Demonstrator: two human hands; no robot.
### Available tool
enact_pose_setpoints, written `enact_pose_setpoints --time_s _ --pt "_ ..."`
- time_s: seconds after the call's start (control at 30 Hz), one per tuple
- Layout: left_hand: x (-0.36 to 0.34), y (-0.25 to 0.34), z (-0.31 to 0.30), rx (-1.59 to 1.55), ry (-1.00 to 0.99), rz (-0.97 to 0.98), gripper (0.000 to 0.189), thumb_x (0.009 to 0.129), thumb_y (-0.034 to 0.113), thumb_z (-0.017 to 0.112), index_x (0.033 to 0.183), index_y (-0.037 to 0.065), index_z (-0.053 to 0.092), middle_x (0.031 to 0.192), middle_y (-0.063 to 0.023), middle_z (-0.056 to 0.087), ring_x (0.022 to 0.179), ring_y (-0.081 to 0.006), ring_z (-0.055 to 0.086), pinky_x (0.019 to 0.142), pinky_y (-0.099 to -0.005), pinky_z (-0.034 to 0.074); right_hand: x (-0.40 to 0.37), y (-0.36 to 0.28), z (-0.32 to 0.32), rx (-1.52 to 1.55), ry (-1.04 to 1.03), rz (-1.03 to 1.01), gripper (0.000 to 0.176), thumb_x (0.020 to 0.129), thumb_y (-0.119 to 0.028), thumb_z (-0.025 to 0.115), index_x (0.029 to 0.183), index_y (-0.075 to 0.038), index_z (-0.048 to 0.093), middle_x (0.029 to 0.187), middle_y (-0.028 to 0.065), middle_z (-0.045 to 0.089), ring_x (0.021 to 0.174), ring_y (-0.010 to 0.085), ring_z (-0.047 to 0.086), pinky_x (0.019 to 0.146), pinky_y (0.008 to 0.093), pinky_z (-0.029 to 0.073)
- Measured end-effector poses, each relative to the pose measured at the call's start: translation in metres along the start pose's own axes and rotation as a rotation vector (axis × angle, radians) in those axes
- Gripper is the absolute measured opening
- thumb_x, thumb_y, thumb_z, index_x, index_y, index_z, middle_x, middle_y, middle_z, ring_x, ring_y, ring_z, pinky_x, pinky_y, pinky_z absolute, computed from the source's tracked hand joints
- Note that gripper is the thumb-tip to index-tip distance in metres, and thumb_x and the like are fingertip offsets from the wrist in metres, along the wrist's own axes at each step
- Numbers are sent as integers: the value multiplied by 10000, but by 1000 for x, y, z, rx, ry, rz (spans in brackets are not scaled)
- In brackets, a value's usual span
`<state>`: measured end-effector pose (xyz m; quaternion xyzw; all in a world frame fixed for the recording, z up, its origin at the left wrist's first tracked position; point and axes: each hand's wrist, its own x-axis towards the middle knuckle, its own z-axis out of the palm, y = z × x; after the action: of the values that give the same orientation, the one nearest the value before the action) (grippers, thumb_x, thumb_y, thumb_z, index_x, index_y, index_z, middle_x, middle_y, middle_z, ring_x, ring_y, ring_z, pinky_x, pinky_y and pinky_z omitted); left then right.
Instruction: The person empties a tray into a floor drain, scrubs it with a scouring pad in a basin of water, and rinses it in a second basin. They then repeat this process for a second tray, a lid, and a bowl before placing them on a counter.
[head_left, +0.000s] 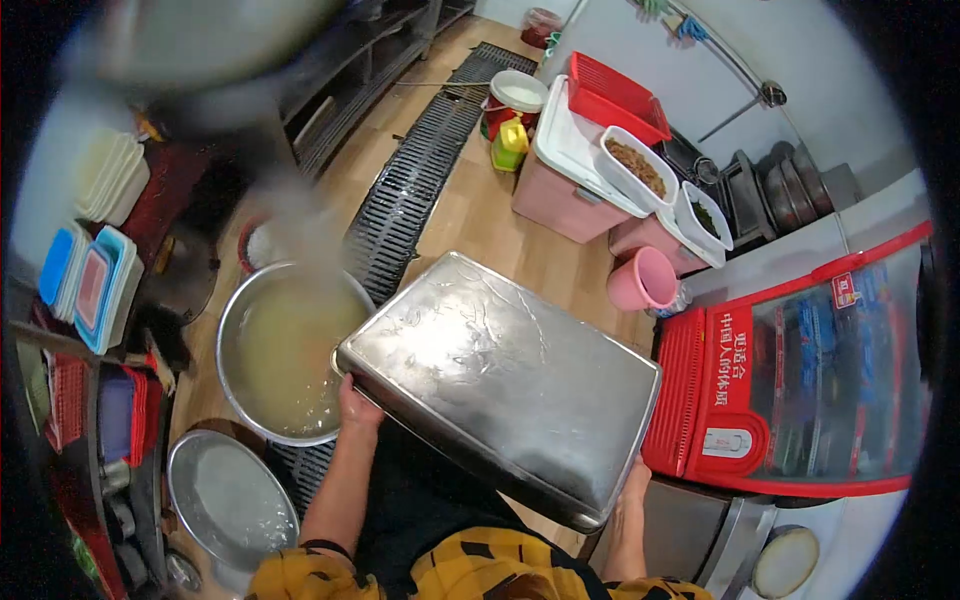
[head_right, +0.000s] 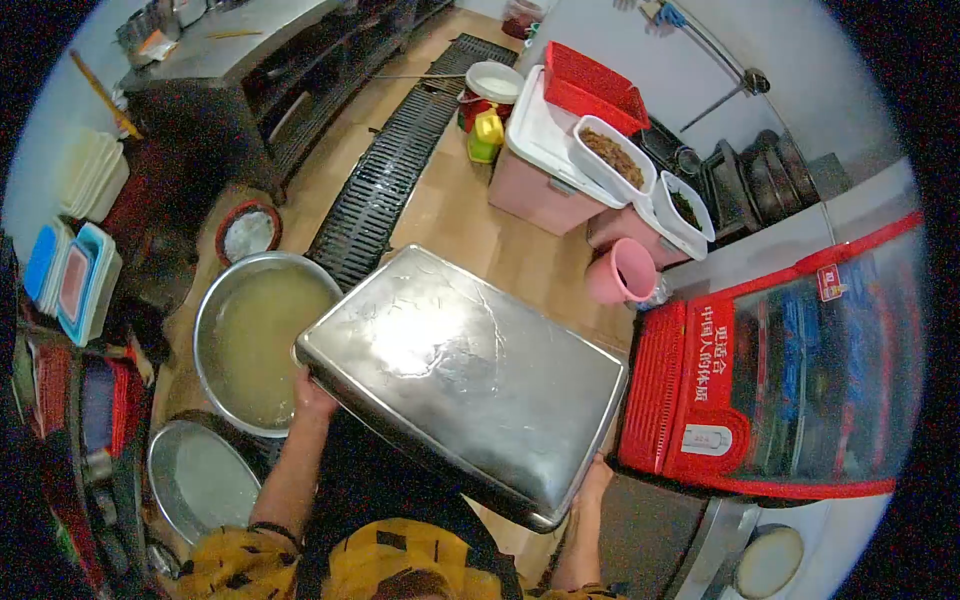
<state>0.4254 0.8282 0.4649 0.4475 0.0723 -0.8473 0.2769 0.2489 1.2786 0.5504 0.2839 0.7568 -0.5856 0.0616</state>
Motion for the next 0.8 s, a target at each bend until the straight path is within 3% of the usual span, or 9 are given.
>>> enact_pose_setpoints --time_s 0.2,0.4,0.47,0.57,0.63,0.67,0.7,0.77,0.8 --pt "65 -23 25 -10 -23 11 484 919 354 312 1267 39 431 1316 -157 442 1233 -334 392 1041 -491 297 19 -76 46 21 -67 -137 338 939 -261 468 788 3 615 689 31 585 564 126 537 506 289 449" --pt "150 -76 78 285 125 -351 511 909 419 382 1248 43 450 1282 -175 466 1190 -345 434 971 -543 365 6 -210 167 -53 -117 -502 299 941 -235 473 723 -46 555 649 -61 470 581 53 398 514 242 330" --pt "186 -81 105 445 313 -475 556 898 500 392 1192 39 495 1209 -189 520 1151 -375 462 937 -591 371 -13 -246 205 -293 -101 -771 312 913 -220 497 671 -22 497 620 -51 410 582 75 371 499 251 320" --pt "192 -39 146 282 -340 -476 658 852 581 437 1237 46 433 1371 -200 342 1250 -364 354 968 -609 316 -26 -276 253 -444 -313 -1061 207 846 -125 545 672 -13 535 585 43 474 528 168 474 481 291 377" --pt "174 -1 192 199 -328 -423 668 853 580 436 1271 59 420 1368 -188 358 1244 -378 358 980 -618 288 -15 -293 287 -541 -504 -1329 128 777 -92 602 684 -19 556 608 96 512 510 245 514 469 325 402" --pt "168 14 219 249 -350 -402 681 852 605 402 1266 68 459 1265 -173 487 1210 -393 396 978 -630 276 -3 -298 302 -549 -604 -1511 113 743 -89 632 686 -24 559 623 110 525 507 275 519 463 341 409" --pt "137 21 263 393 -296 -210 749 834 654 376 1305 74 430 1271 -160 487 1191 -358 431 985 -570 317 7 -304 312 -670 -684 -1573 198 712 -164 681 663 -49 528 600 79 481 499 235 496 443 335 386" --pt "116 35 304 29 -327 -489 747 818 658 410 1238 46 494 1183 -159 548 1062 -302 536 922 -416 425 26 -311 332 -697 -792 -1667 214 696 -174 688 647 -55 516 574 73 455 481 225 480 429 328 355" --pt "115 31 313 654 -290 -236 724 821 642 431 1195 31 530 1123 -154 588 983 -294 584 877 -372 464 34 -314 344 -713 -884 -1767 231 679 -184 694 630 -61 505 549 67 430 464 215 464 415 320 324"
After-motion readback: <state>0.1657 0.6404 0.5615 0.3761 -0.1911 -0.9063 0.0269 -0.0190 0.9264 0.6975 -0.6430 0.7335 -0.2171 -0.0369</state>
